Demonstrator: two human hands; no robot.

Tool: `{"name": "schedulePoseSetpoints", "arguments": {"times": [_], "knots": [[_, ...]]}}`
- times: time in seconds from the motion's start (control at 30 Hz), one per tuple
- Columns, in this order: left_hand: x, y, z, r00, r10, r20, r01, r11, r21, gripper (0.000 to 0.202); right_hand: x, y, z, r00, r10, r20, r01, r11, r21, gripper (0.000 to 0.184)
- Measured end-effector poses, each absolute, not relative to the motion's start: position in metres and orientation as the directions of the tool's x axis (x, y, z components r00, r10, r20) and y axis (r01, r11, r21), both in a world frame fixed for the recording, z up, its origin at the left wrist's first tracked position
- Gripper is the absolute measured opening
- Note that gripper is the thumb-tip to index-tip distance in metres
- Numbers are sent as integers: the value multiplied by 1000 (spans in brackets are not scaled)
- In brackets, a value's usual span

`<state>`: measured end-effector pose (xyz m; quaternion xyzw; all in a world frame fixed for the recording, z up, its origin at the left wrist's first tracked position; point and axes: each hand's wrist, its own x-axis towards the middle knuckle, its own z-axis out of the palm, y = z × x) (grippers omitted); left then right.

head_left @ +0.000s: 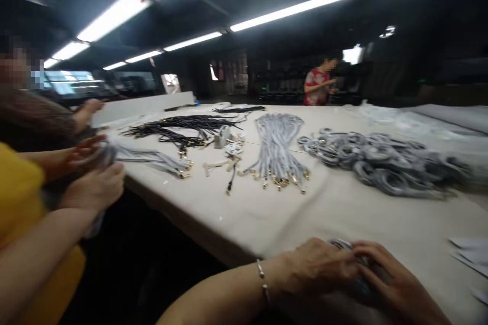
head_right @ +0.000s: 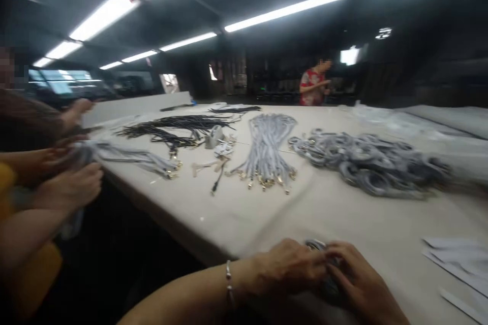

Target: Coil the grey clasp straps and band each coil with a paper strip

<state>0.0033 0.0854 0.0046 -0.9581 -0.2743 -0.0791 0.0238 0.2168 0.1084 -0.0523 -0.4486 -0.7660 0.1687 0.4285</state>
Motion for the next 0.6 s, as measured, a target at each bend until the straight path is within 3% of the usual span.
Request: {"name": "schedulePoseSetpoints", "arguments": {"times": [0.1,0.17,0.6], "knots": [[14,82,-4,773,613,164,614,-788,48,23,229,99,-53,-189,926,327,594,373,-713,22],[10,83,-8,747,650,135,646,-759,81,19,221,103,-48,-168,944,284,600,326,-730,15],[21,108,-38,713,661,235,614,-750,248,9,220,121,-39,-135,955,264,648,287,-706,6]]}}
